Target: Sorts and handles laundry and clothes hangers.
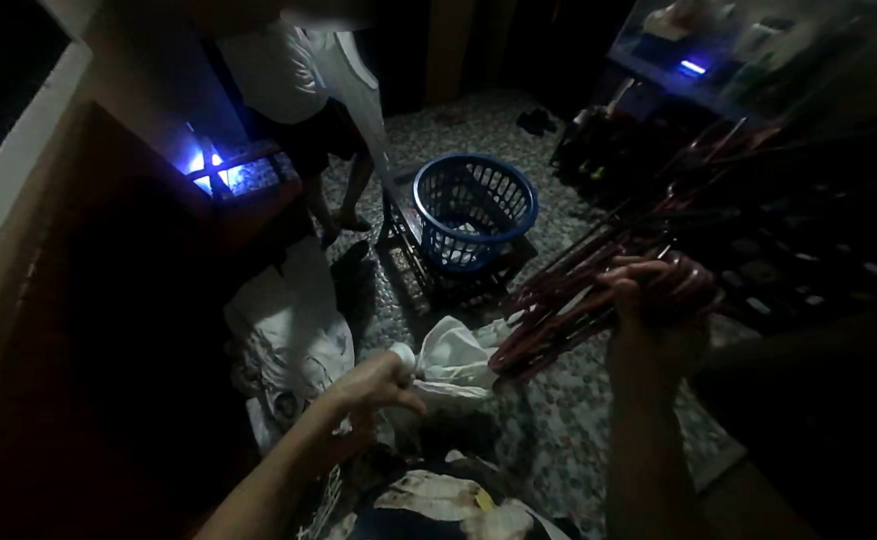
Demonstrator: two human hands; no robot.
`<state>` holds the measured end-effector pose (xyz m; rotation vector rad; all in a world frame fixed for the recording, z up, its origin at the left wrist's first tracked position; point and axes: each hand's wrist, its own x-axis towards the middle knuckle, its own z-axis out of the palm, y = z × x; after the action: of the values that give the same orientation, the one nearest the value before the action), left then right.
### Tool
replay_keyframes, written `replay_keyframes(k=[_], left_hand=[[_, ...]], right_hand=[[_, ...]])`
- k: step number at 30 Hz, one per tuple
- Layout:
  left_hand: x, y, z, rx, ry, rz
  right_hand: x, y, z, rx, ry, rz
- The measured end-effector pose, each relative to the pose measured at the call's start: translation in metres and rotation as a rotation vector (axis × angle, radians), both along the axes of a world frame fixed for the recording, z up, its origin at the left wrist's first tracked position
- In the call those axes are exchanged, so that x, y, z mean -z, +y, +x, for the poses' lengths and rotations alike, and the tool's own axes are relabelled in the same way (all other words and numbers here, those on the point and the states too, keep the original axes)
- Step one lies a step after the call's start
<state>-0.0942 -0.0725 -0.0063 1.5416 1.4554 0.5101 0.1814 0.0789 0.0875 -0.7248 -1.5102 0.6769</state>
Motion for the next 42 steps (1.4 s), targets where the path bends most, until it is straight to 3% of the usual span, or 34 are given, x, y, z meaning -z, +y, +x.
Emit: replay_keyframes(k=[3, 6, 9, 13, 17, 26, 32, 36, 42], left_hand=[[-0.019, 0.009, 0.012, -0.213, -0.238, 0.243], [-0.033, 0.021, 0.050, -0.201, -0.408, 0.540], [-0.039, 0.032, 0.088, -0.246, -0.308, 0.866], [-0.031, 0.034, 0.113, -0.380, 0.029, 1.139], [-0.028, 0.043, 0.118, -0.493, 0.094, 1.009], [-0.044, 0.072, 0.104, -0.406, 0.100, 0.854], [-0.021, 0.067, 0.075, -0.500, -0.347, 1.079], [-0.007, 0.043, 0.034, -0.439, -0.409, 1.079], [0.025, 0.012, 0.024, -0.317, -0.357, 0.801]], right_hand=[[-0.010, -0.002, -0.001, -0.011, 0.038, 0.003], [-0.013, -0.010, -0.017, -0.028, 0.057, 0.003], [-0.015, -0.024, -0.037, -0.012, 0.043, 0.000], [-0.014, -0.023, -0.054, 0.061, 0.073, 0.033], [-0.020, -0.021, -0.065, 0.125, 0.074, -0.013], [-0.027, -0.031, -0.067, 0.051, -0.006, -0.201], [0.005, -0.006, -0.064, 0.058, -0.059, -0.182], [0.011, 0.029, -0.043, 0.172, 0.112, -0.273], [0.027, 0.054, -0.035, 0.263, 0.354, -0.433]])
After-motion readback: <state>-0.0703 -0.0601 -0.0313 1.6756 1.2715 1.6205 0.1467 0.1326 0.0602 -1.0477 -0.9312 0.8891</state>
